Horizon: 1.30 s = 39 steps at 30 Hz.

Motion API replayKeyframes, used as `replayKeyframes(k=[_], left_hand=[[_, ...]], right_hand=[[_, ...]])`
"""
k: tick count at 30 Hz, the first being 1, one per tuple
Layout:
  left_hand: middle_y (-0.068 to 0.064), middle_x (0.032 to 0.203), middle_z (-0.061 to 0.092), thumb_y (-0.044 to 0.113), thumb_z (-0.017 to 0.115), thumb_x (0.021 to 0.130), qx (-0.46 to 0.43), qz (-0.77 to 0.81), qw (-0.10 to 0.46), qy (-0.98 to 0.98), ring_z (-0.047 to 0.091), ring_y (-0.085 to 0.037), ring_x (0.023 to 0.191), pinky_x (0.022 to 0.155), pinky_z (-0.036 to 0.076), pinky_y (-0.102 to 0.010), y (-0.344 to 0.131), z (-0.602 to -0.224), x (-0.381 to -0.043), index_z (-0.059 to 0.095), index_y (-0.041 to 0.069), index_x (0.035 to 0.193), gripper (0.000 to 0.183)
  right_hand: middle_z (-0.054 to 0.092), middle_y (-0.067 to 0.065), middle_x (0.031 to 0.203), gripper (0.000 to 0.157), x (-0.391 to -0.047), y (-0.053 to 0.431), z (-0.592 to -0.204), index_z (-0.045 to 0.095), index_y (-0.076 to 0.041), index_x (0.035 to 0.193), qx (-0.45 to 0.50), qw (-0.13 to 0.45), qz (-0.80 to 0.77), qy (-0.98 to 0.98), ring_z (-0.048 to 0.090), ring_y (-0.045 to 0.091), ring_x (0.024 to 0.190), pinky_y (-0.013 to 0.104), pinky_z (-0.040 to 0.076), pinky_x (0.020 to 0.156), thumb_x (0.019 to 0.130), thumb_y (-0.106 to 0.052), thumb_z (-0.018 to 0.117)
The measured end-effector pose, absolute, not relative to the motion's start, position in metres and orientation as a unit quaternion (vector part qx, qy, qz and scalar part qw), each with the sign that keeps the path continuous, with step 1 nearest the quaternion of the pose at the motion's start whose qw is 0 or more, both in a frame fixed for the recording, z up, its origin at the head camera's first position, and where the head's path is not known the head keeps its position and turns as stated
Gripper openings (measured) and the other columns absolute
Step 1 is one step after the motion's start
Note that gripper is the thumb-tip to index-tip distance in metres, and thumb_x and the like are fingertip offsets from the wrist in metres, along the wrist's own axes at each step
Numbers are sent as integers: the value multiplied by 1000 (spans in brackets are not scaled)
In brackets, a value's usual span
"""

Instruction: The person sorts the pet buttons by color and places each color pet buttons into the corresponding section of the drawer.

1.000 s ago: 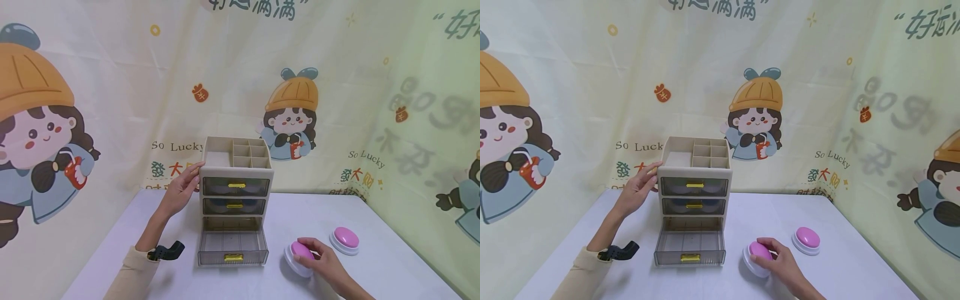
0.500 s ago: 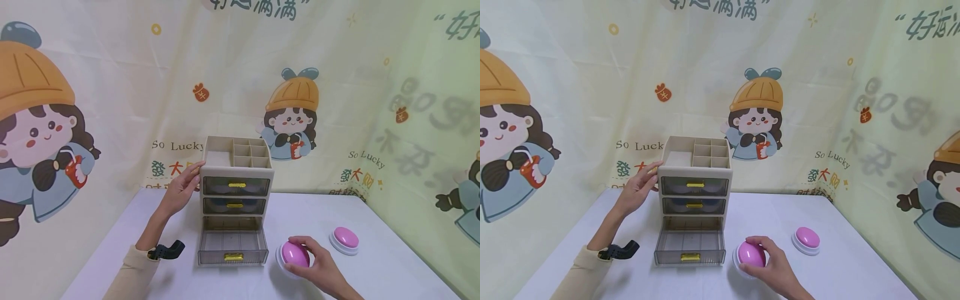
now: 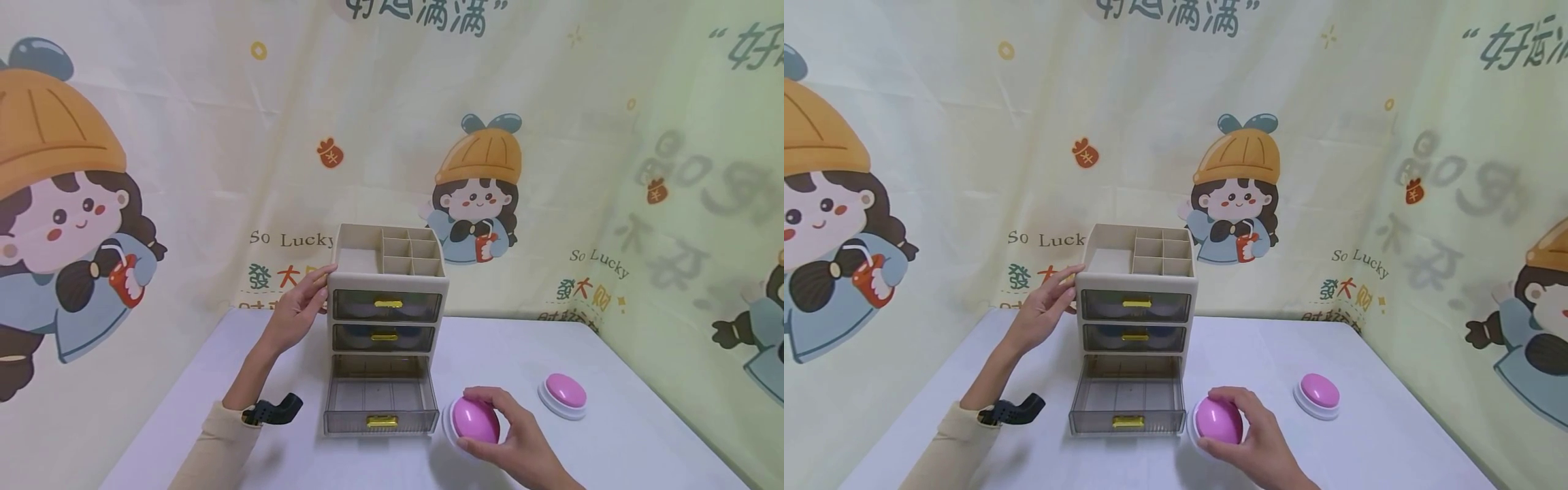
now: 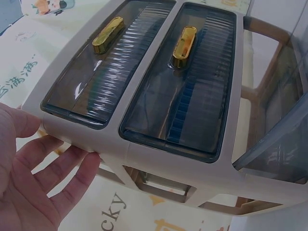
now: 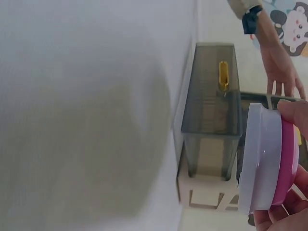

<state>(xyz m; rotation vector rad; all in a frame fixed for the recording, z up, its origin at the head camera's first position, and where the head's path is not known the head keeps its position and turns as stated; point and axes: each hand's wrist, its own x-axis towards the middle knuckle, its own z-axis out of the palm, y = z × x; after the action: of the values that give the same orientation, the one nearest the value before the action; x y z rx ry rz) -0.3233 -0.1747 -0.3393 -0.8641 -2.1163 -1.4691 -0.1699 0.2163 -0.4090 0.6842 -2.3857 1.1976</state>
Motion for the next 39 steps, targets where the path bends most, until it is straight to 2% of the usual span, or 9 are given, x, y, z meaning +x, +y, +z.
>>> replayKeyframes(k=[4,6,15,19,21,27,33,35,39], left_hand=[[-13,151,54,12,49,109,-312,-526,213,-762,65,-28,118,79,59,-27,-174,-339,-324,47,17,154,45],[-12,151,54,13,49,108,-311,-528,212,-762,65,-28,118,79,59,-27,-174,-339,-323,47,18,153,45],[-10,150,55,14,51,108,-308,-529,212,-762,64,-29,122,80,59,-28,-175,-339,-322,48,25,153,47],[-10,150,55,14,51,108,-309,-531,211,-760,64,-30,123,81,59,-28,-175,-339,-322,48,26,153,47],[-10,150,55,14,51,108,-310,-531,211,-760,64,-29,123,81,59,-28,-175,-339,-322,48,27,153,47],[-10,150,55,13,51,108,-310,-530,213,-760,64,-30,123,80,59,-29,-174,-339,-322,48,23,153,46],[-11,150,55,13,51,108,-307,-527,213,-763,65,-29,121,80,59,-27,-174,-339,-322,48,24,153,47],[-10,150,55,14,51,108,-306,-529,211,-763,65,-28,120,80,59,-27,-174,-339,-322,48,26,153,47],[-10,150,55,14,51,108,-308,-529,212,-762,65,-29,121,81,59,-27,-175,-339,-323,48,23,153,46]], right_hand=[[67,-3,125,59,-165,212,-406,65,-18,127,272,202,433,-835,60,8,113,20,54,89,75,-20,93],[66,0,126,61,-164,210,-405,64,-14,128,293,208,433,-826,60,10,115,19,54,91,74,-17,93],[66,1,128,60,-165,197,-399,64,-15,130,309,195,450,-815,60,11,115,24,57,87,77,-16,92],[67,3,125,56,-170,190,-397,64,-15,129,283,151,487,-813,62,12,113,26,57,87,79,-15,90],[66,7,126,53,-173,186,-396,64,-14,129,254,111,518,-809,63,13,111,27,57,88,81,-14,88],[62,15,129,49,-180,178,-388,62,-5,132,137,2,610,-780,62,20,113,25,55,92,87,-13,81],[64,7,125,49,-188,173,-381,54,3,140,68,-74,696,-711,56,21,113,27,52,93,98,-19,67],[63,5,125,48,-191,172,-380,53,2,141,53,-89,719,-687,56,20,113,27,52,95,100,-21,64],[63,3,125,45,-195,169,-378,53,0,141,35,-104,749,-653,56,19,115,29,50,96,102,-24,61]])
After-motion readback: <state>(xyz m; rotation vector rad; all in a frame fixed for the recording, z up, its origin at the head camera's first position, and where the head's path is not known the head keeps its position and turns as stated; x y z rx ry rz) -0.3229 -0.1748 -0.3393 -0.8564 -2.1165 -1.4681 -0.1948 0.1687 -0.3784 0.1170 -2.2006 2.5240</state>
